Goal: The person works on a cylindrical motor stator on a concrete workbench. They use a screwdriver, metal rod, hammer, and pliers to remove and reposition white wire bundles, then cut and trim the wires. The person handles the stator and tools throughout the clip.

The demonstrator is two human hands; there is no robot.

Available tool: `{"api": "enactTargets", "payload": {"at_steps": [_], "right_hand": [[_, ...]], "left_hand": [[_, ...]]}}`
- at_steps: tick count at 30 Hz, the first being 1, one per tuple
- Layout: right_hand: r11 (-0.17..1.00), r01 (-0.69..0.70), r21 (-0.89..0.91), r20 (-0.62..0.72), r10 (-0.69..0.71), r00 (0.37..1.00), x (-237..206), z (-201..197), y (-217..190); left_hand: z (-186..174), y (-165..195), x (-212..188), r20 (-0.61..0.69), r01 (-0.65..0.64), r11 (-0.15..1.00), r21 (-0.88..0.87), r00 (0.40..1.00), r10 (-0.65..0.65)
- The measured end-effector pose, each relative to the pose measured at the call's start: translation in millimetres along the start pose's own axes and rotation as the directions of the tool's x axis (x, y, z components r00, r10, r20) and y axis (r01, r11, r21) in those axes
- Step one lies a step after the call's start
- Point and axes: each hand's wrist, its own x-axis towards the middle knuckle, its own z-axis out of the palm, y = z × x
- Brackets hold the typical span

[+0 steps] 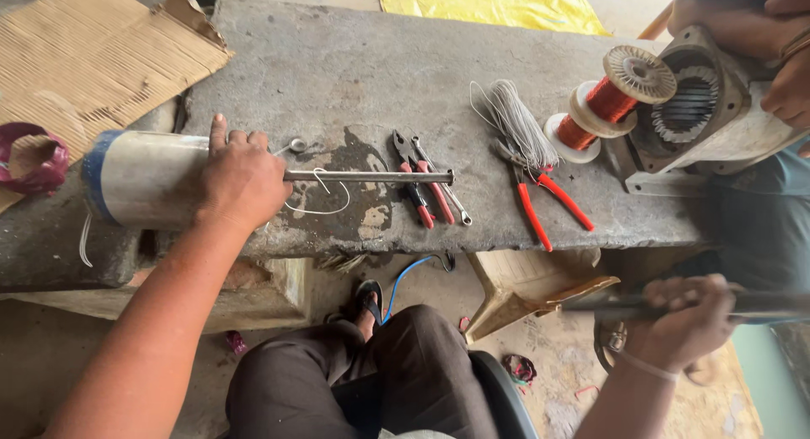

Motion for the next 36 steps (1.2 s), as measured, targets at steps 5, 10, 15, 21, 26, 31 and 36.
{"api": "enactTargets", "payload": {"at_steps": [5,10,15,21,26,31,36], "right_hand": [[0.899,-0.239,-0.366,0.21,0.33,0.921,-79,71,67],[0.641,-0.552,-0.534,0.387,0.765,0.514,-156,70,117],[0.57,-0.629,-0.529,0.009,0.744,0.668,-121,39,72],[0.717,-0.525,-0.46,0.082,0.622,0.778,-101,4,37],[0.687,-0.586,-0.431,0.056,0.668,0.742,-109,-23,53],[0.66,-0.593,-0.461,0.093,0.7,0.708,-101,-23,55],[0.753,-0.513,-0.412,0.173,0.618,0.767,-95,-4,36]], "left_hand": [[15,-4,1,-0.096,0.0,0.999,0.053,0.995,0.005],[37,-3,9,-0.246,0.028,0.999,-0.03,0.969,-0.035],[28,-6,13,-0.045,0.056,0.995,-0.088,0.997,-0.061],[-3,31,0,0.003,-0.111,0.983,0.144,0.994,0.112],[18,59,7,-0.049,0.108,0.903,0.417,0.994,-0.096],[32,44,24,-0.157,0.143,0.905,0.401,0.984,-0.086],[18,9,9,0.016,0.138,0.99,0.01,0.99,-0.138]]}}
